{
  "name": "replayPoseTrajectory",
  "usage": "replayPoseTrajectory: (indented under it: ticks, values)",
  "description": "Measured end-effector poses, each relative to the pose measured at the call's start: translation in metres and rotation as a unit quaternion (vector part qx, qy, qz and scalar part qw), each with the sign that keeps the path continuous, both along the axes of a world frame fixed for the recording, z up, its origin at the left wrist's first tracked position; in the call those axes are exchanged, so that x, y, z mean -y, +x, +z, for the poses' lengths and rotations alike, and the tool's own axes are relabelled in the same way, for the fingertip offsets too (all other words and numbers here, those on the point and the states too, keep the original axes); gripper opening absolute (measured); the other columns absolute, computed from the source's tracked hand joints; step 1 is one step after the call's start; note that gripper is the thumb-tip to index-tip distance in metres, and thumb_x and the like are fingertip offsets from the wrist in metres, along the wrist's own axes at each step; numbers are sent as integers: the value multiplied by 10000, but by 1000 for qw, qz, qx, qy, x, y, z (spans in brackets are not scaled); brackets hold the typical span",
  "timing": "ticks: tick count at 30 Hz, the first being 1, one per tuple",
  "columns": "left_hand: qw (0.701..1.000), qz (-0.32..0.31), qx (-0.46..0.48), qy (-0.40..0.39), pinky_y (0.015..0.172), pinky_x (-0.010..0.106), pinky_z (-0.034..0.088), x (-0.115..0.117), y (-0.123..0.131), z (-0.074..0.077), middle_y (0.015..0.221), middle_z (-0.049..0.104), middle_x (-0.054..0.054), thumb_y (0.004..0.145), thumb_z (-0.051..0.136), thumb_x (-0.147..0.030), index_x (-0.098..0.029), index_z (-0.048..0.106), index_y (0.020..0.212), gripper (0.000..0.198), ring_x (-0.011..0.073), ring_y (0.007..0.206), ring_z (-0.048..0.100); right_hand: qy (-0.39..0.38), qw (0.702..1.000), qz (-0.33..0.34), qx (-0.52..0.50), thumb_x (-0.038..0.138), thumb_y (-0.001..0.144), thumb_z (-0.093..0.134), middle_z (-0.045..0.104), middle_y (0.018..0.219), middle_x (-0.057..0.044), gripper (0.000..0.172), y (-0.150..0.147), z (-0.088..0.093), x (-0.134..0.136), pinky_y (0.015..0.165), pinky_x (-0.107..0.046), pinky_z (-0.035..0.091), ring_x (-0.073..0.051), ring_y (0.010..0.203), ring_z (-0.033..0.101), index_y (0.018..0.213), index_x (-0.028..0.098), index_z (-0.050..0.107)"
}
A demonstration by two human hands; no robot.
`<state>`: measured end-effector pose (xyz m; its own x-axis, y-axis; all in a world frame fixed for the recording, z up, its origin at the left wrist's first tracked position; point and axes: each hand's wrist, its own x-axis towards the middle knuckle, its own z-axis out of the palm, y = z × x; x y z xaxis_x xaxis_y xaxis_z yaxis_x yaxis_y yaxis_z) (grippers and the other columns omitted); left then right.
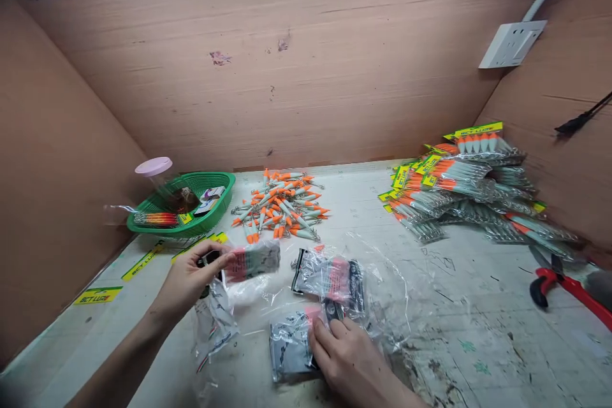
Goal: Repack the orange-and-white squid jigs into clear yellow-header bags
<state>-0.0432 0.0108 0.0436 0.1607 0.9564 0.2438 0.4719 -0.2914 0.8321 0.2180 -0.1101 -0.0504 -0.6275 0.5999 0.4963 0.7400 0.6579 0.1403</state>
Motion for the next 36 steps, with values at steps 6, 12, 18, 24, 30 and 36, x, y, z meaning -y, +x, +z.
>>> replayPoseTrajectory:
  ticks: [6,12,18,24,30,36]
  values:
    - [965,-58,-4,257,473,184,396,33,-3,23,655,493,-41,793,658,-143,-211,695,850,95,77,542,477,-40,989,10,-145,125,895,407,640,760,-86,227,5,43,-3,526,-277,445,-170,600,569,999,107,607]
    - [927,-156,-12,340,482,171,427,54,15,23,694,491,-35,788,639,-24,-169,664,905,188,66,571,482,22,963,14,-269,162,927,472,573,846,-88,268,6,111,-10,618,-263,460,-165,731,550,1184,125,541]
    - [930,-160,-5,330,476,164,428,55,20,19,683,478,-36,792,637,-24,-162,665,906,181,63,562,478,-1,964,50,-262,84,925,394,564,748,-57,197,-1,113,-18,590,-260,418,-144,641,513,890,144,577]
    - [925,-172,-15,338,480,155,432,58,24,21,670,489,-31,797,633,-31,-161,673,866,152,61,550,491,-38,961,50,-270,146,947,420,549,820,-72,132,-1,115,-20,612,-254,422,-160,728,530,947,142,552]
    - [956,-148,-20,252,469,170,410,56,30,21,637,514,-22,814,636,-110,-178,699,881,115,74,528,488,-67,976,73,-194,172,998,276,551,746,-50,330,0,120,-28,584,-249,396,-136,635,485,826,144,555]
    - [995,-89,35,-17,577,233,468,36,21,20,675,656,23,789,656,-373,-175,706,735,211,146,625,603,-171,969,101,-149,162,993,252,557,777,-43,298,22,119,-21,575,-234,435,-132,643,503,867,175,522]
